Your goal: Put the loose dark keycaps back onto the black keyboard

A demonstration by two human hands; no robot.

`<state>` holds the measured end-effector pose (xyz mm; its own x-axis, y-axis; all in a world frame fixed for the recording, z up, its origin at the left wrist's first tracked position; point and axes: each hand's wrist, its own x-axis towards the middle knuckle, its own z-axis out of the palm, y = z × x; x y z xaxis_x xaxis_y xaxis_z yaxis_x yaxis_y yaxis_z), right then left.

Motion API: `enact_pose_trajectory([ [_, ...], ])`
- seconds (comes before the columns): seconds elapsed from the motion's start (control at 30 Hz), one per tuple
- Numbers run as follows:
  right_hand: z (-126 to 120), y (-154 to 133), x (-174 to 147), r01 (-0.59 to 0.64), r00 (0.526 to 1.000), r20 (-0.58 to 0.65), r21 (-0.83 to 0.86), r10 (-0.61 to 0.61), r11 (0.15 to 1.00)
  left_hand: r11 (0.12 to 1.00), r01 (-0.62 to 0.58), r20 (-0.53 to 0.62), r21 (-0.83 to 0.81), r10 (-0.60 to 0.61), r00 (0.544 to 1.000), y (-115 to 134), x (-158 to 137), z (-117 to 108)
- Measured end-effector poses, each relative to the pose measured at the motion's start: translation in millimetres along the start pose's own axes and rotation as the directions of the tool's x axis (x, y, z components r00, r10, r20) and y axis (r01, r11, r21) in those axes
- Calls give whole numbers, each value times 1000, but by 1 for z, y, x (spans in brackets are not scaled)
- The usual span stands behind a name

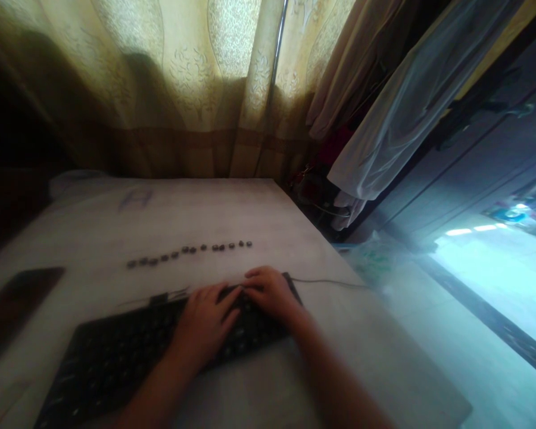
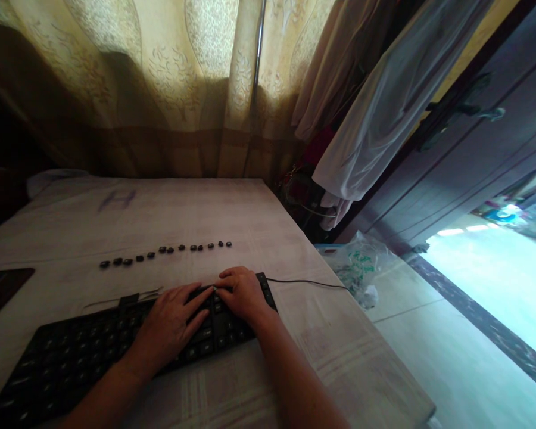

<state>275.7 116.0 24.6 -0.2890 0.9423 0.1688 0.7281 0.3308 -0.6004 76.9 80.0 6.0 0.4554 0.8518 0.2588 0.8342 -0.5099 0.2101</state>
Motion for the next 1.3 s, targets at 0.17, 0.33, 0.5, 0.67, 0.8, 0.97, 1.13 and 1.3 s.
enact_pose_trajectory([
  [0.17, 1, 2, 1, 18, 1000, 17, 1, -18, 1000, 1000, 9, 32, 20, -10, 999, 2, 1, -1],
  [0.33, -2, 2, 0, 39, 998, 49, -6, -39, 999, 999, 19, 29, 37, -20, 999, 4, 1, -2],
  [0.5, 0, 2, -1, 31, 999, -14, 44, -30, 999, 999, 15, 16, 42, -16, 1000, 4, 1, -1],
  [0.67, 3, 1, 0, -38, 996, -77, 97, 45, 995, 999, 14, -6, 37, -14, 1000, 3, 0, 1],
  [0.8, 1, -4, 1, -64, 995, -72, 84, 70, 994, 999, 10, -2, 40, -10, 1000, 3, 0, 1],
  [0.97, 2, -7, 2, -94, 994, -54, 71, 98, 993, 1000, 8, -13, 27, -8, 1000, 2, 0, 2],
  [1.13, 6, -6, 2, -112, 992, -47, 52, 115, 992, 999, 11, 5, 36, -11, 1000, 2, 0, 1],
  [1.3, 6, -6, 3, -112, 993, -35, 31, 113, 993, 999, 14, 18, 48, -14, 1000, 3, 1, -1],
])
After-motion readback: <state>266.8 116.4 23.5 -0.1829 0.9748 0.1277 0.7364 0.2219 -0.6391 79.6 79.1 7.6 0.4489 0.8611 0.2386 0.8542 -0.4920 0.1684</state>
